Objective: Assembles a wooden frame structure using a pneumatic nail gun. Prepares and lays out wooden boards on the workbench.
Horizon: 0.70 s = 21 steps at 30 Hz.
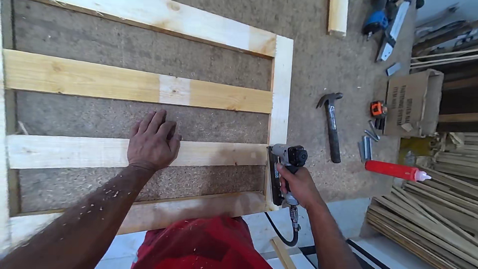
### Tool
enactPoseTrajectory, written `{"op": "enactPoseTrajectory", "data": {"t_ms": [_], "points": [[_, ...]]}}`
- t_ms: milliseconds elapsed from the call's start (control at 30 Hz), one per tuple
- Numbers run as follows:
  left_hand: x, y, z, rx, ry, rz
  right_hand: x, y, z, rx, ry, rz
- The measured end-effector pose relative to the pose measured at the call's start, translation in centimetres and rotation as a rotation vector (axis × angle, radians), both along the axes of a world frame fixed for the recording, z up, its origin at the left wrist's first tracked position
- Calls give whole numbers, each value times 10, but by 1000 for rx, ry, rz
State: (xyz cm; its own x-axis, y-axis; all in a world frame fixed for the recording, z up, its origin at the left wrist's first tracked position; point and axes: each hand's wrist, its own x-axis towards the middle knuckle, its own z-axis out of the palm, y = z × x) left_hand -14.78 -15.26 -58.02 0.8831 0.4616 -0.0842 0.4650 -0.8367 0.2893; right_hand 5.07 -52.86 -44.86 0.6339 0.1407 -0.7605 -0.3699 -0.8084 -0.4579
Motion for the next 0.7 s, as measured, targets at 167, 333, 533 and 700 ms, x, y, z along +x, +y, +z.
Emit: {"op": "enactPoseTrajectory", "data": {"t_ms": [167, 333, 533, 700], "points": [[0, 0, 0, 4, -2, 1, -7, 9, 1, -77, -40, 16], [0, 0, -1, -6, 3, 9, -9, 6, 1, -82, -44, 62], [0, 1, -2, -11, 13, -4, -20, -1, 2, -93, -31, 27], [-2, 1, -3, -10, 3, -4, -28, -7, 2, -87, -21, 26]]}}
